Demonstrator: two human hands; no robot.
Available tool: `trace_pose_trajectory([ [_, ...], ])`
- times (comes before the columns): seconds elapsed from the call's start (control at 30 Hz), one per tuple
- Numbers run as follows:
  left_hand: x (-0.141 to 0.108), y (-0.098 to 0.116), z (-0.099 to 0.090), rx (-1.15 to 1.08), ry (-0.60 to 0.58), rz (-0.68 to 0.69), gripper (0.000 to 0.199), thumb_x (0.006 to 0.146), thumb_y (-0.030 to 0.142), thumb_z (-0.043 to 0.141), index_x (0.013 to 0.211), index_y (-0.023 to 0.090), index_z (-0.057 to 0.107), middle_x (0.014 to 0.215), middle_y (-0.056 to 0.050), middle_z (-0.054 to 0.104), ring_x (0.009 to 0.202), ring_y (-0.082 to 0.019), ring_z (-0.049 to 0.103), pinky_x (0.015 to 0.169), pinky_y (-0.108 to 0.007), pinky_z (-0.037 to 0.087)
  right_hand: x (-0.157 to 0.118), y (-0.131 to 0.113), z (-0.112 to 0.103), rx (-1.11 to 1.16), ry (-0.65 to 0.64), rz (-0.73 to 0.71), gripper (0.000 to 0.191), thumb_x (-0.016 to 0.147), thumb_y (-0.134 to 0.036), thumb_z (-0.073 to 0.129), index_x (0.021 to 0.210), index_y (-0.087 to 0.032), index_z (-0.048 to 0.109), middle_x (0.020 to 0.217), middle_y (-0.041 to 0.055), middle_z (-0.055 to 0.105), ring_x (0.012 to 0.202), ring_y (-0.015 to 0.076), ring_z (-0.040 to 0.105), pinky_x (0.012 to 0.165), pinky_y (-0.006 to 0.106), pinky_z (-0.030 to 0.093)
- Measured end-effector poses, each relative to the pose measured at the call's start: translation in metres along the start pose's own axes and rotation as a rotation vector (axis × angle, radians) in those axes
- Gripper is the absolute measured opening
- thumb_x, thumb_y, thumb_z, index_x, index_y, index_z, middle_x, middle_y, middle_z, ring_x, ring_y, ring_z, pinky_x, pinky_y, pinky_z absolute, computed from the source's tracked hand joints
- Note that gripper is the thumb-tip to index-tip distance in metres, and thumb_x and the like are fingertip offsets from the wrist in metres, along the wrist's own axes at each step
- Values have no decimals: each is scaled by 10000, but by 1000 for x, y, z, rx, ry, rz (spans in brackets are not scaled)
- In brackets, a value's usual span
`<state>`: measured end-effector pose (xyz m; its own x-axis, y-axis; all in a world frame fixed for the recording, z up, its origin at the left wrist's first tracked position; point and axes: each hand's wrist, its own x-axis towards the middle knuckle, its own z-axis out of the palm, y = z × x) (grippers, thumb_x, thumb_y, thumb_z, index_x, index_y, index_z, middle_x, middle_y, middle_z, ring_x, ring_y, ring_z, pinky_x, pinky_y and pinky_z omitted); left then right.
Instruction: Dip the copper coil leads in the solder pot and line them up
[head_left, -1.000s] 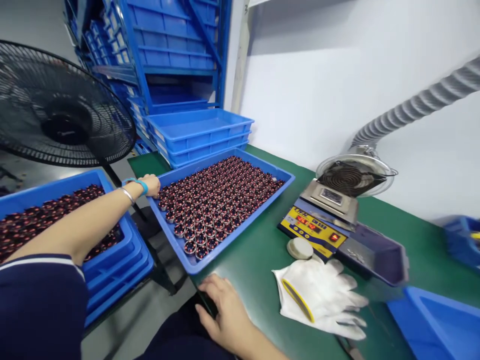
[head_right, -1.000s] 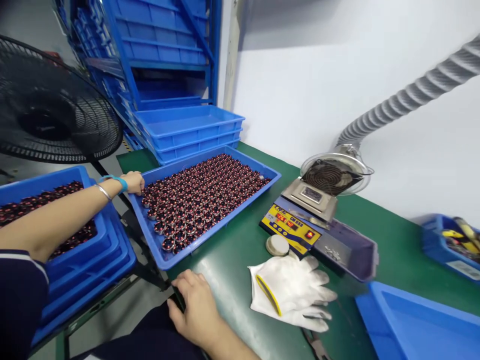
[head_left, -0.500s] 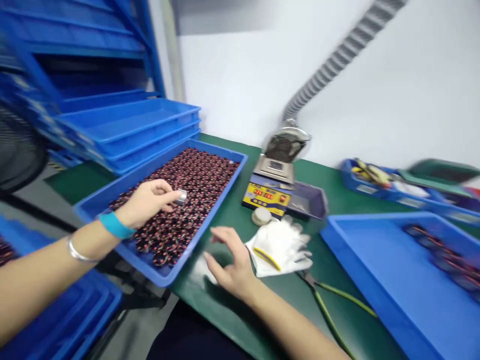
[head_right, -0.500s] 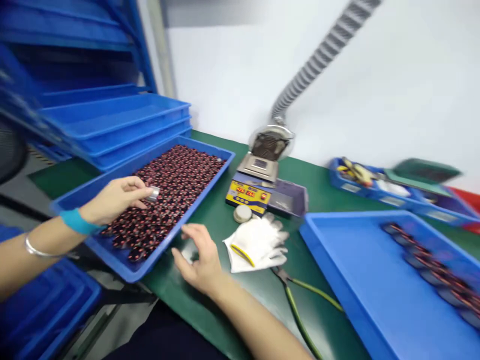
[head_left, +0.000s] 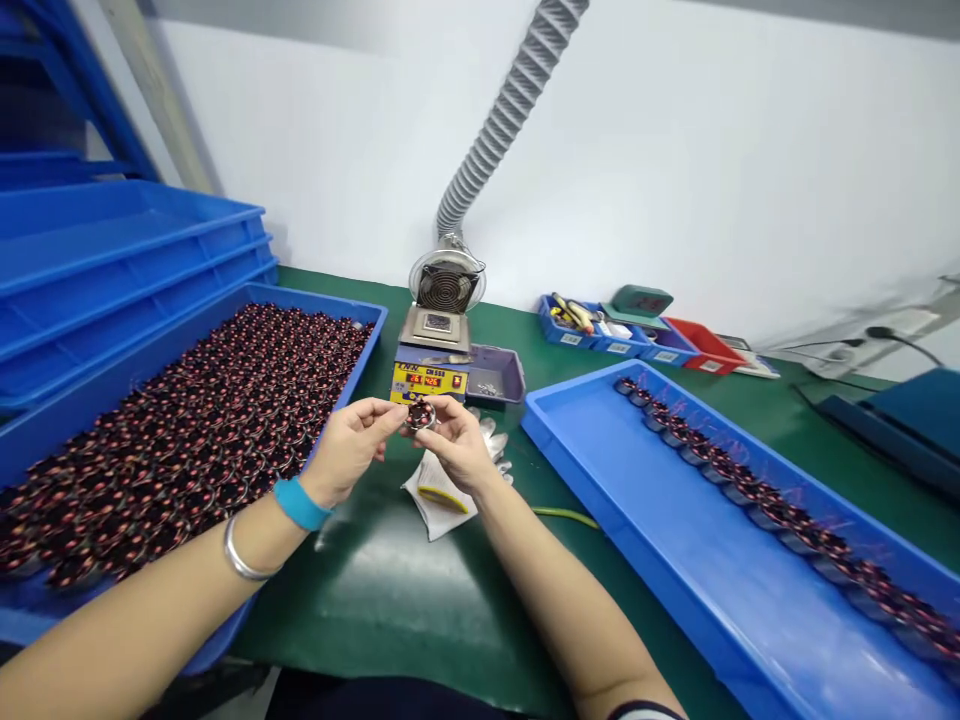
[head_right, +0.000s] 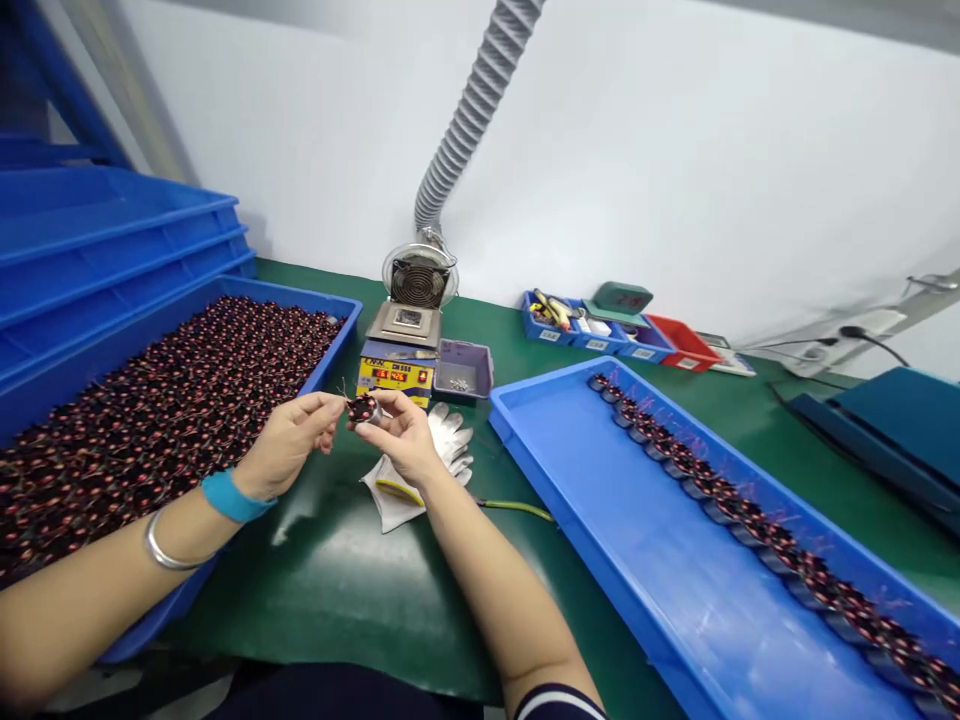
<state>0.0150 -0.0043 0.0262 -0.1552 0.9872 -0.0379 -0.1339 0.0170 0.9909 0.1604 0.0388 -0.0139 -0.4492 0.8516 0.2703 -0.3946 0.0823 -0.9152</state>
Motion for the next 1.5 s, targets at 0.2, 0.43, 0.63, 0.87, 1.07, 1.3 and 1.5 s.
trace_pose_trajectory([
  [0.2, -7, -9, -8, -74, -93, 54, 464, 669, 489, 739, 1003, 169, 722, 1031, -82, 708, 931, -200, 630, 811, -298, 499, -5, -7, 1, 81, -118, 119, 460, 614, -329, 831, 991, -201, 601, 989, 32, 651, 855, 157, 664, 885, 346, 540],
  [0.43, -4, -6, -11, -165, -40, 64, 292, 749, 420, 696, 933, 198, 744, 1178, -89, 664, 1121, -230, 572, 970, -350, 440, -10, 0, 7, 81, -200, 195, 458, 614, -291, 833, 997, -200, 598, 954, 34, 659, 850, 153, 667, 812, 288, 540],
  [0.63, 12, 10, -32, -220, 170, 75, 371, 719, 524, 680, 843, 175, 701, 991, -61, 701, 839, -173, 641, 644, -243, 501, -8, -2, 1, 120, -200, 229, 436, 619, -265, 831, 985, -199, 602, 910, 19, 662, 775, 129, 667, 800, 285, 540],
  [0.87, 8, 11, -36, 245, -317, 15, 436, 749, 528, 623, 530, 156, 562, 506, 11, 530, 486, -98, 479, 488, -216, 400, -6, -4, -2, 154, -170, 234, 424, 601, -267, 841, 959, -204, 623, 912, 20, 664, 772, 129, 662, 796, 294, 546],
  [1.07, 28, 15, -53, 40, 94, 55, 319, 735, 416, 631, 570, 174, 505, 530, 35, 498, 488, -90, 463, 463, -200, 363, -6, -7, -11, 137, -145, 202, 445, 575, -312, 854, 946, -218, 627, 868, 11, 671, 739, 154, 667, 750, 334, 555],
  [1.3, -7, -8, -21, 831, -552, 170, 248, 799, 416, 557, 812, 177, 620, 810, -56, 656, 779, -207, 610, 705, -315, 482, 57, -46, -41, -108, 229, 128, 423, 535, -431, 836, 814, -187, 633, 799, 7, 670, 659, 122, 660, 606, 215, 524],
  [1.5, -28, -13, -13, 1329, -949, 156, 395, 757, 360, 615, 1107, 177, 606, 1150, -147, 621, 1059, -335, 588, 901, -468, 471, 169, -70, -70, -724, 529, 113, 287, 774, -374, 644, 634, -143, 548, 535, -9, 536, 498, 110, 588, 473, 182, 432],
])
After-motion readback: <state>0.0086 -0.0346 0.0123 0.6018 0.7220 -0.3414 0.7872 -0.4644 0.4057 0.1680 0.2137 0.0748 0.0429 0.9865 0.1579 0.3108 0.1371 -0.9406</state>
